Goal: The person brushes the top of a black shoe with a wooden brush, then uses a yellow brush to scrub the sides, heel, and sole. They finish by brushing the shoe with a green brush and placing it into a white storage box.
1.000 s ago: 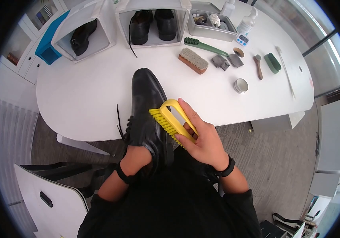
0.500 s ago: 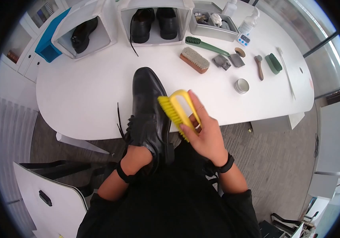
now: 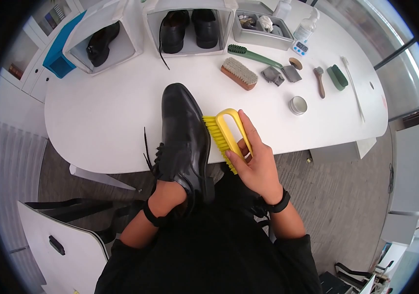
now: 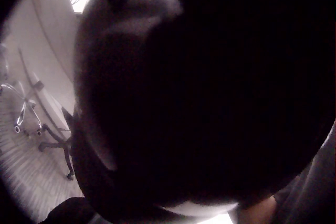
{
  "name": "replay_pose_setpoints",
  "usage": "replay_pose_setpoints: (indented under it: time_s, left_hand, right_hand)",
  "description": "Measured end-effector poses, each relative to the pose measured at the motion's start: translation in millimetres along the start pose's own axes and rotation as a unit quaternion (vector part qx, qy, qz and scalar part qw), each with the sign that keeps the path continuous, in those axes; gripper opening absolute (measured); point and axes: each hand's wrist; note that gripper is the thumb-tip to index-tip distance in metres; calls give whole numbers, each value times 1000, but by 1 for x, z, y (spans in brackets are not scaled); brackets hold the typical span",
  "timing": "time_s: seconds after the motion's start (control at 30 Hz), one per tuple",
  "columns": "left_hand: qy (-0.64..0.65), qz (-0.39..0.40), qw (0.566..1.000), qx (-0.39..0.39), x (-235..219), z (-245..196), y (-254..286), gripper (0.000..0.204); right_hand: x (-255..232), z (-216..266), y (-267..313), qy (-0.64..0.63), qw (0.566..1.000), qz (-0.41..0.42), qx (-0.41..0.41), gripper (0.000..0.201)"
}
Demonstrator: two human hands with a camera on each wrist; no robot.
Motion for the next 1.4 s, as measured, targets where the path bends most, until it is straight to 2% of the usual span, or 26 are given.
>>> replay_pose_setpoints:
  time_s: [0.13, 0.23, 0.43, 0.5, 0.63, 0.7, 0.8, 0.9, 1.0, 1.03, 1.07, 1.1, 1.13, 1.17, 1.23, 1.27, 1.33, 1.37, 1.4]
  left_hand:
    - [-3, 5, 1000, -12, 1, 0, 0, 59]
    - [13, -5, 1000, 2, 9, 8, 2, 61]
    - [-32, -47, 998, 33, 12, 9, 5, 63]
    - [-6, -24, 999, 34, 5, 6, 2, 62]
    - [16, -56, 997, 50, 6, 5, 7, 57]
    - [103, -67, 992, 29, 0, -5, 5, 49]
    - [163, -75, 983, 25, -1, -13, 6, 42]
    - [107, -40, 992, 53, -3, -9, 11, 40]
    - [73, -9, 996, 55, 5, 5, 12, 39]
    - [-8, -87, 990, 114, 7, 6, 16, 38]
    - [-8, -83, 990, 114, 5, 5, 15, 38]
    - [20, -30, 997, 73, -1, 1, 14, 39]
    - [46, 21, 998, 30, -5, -2, 12, 41]
    - [45, 21, 998, 30, -8, -3, 12, 41]
    - [23, 16, 997, 68, -12, -5, 12, 44]
    - [23, 18, 997, 69, -13, -5, 9, 44]
    - [42, 85, 995, 39, -15, -6, 6, 42]
    - [42, 87, 995, 40, -13, -7, 7, 42]
    - [16, 46, 997, 61, -10, -8, 10, 44]
  right_hand:
    - [-2, 5, 3, -7, 1000, 14, -6, 86]
    - [-3, 8, 6, -7, 1000, 28, -5, 87]
    - [0, 7, 15, -31, 998, 39, -23, 87]
    - [1, 8, 19, -42, 998, 43, -25, 87]
    - [4, 8, 29, -58, 996, 70, -25, 88]
    - [4, 9, 32, -68, 994, 83, -26, 88]
    - [8, 12, 27, -72, 994, 76, -30, 88]
    - [8, 20, 24, -49, 993, 101, -19, 86]
    - [9, 23, 12, -47, 979, 158, -115, 84]
    - [8, 20, 4, 10, 990, 74, -123, 83]
    - [3, 23, -3, 71, 993, 20, -95, 82]
    - [-2, 26, -10, 129, 989, -30, -61, 81]
    - [-6, 28, -13, 82, 995, -30, -54, 81]
    - [-11, 30, -16, 35, 998, -32, -48, 82]
    - [-16, 40, -16, -12, 999, -16, -35, 82]
    - [-17, 42, -15, -14, 995, 54, -79, 82]
    - [-15, 42, -17, -17, 985, 121, -121, 82]
    - [-11, 42, -23, 35, 988, 108, -100, 82]
    - [-11, 38, -29, 79, 991, 72, -80, 82]
Point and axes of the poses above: each hand's wrist, its own y-axis away from the middle knuckle, its own x-axis out of the palm, z = x × y, and after that the axes turned 5 degrees about -y, right-handed
